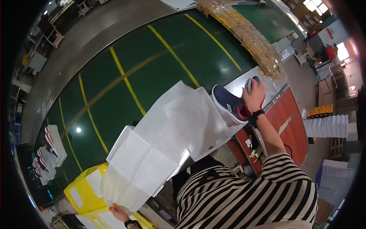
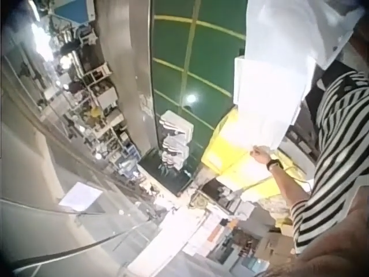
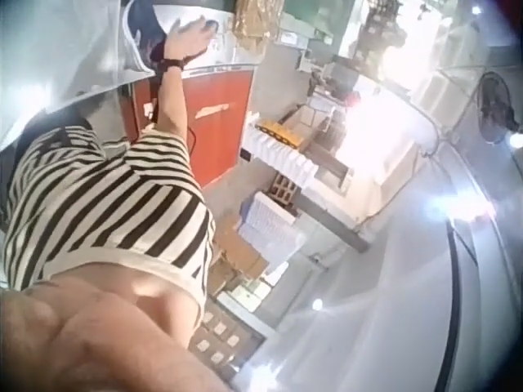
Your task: Packing pairs of shoes into individual shoe boxes with protective wrapping sheets and tissue paper.
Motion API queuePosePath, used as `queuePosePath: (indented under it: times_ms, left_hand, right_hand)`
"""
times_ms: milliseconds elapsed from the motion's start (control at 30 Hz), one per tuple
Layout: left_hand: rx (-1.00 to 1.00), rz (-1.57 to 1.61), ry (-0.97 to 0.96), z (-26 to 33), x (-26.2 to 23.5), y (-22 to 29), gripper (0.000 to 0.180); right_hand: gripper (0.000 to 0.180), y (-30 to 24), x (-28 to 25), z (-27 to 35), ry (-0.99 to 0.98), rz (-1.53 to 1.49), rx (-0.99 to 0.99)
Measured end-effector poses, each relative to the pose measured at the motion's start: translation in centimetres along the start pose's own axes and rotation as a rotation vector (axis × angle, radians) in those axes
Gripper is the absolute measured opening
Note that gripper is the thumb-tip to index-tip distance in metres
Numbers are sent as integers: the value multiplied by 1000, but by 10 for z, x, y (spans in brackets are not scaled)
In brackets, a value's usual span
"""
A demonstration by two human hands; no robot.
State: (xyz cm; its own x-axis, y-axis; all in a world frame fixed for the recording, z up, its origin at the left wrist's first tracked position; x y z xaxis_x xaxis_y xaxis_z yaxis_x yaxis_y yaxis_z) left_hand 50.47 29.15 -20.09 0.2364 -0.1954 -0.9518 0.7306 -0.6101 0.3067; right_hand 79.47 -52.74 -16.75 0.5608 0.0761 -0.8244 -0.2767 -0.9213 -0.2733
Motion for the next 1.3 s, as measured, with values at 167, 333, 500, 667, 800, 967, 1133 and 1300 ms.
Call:
queuePosePath:
  times_ms: [167, 333, 500, 667, 800, 967, 1133, 1300]
  left_hand:
    - [-33, -21, -74, 3, 2, 13, 40]
    - [30, -346, -87, -3, -4, 27, 41]
    - [1, -302, -19, 11, -4, 46, 36]
    - [-14, -122, -22, 16, -10, 37, 32]
    - [-152, -73, -143, 7, -30, 54, 29]
    - [-388, 1161, -302, 3, -48, 15, 32]
    - [-713, 1619, -542, 45, 22, 54, 50]
    - [-552, 1897, -470, 40, 23, 102, 62]
  right_hand:
    - [93, 140, 10, 27, -287, -100, 596]
    - [70, 136, -7, 4, -306, -385, 567]
    - [69, -14, -93, 0, -115, -339, 58]
    - [77, -217, -87, 78, -949, -1004, 352]
    - [82, -356, -29, 190, -1594, -1575, 763]
    - [77, -405, 43, 265, -1635, -1448, 538]
    - [82, -416, 46, 290, -1744, -1500, 746]
    - [91, -391, 65, 314, -1664, -1145, 322]
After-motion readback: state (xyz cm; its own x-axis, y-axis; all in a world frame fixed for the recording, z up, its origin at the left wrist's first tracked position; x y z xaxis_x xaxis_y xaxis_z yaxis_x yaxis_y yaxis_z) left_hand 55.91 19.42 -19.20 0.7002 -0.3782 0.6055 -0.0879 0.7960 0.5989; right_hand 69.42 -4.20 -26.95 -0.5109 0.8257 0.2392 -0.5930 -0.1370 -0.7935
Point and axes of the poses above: each hand's wrist, its own z-axis away from the middle knuckle, its own x-axis out of the palm, y = z × x, the point moved 1 cm from there along -z, towards the middle knuckle, and after that the axes turned 13 degrees about -z, right-handed, at the moved point
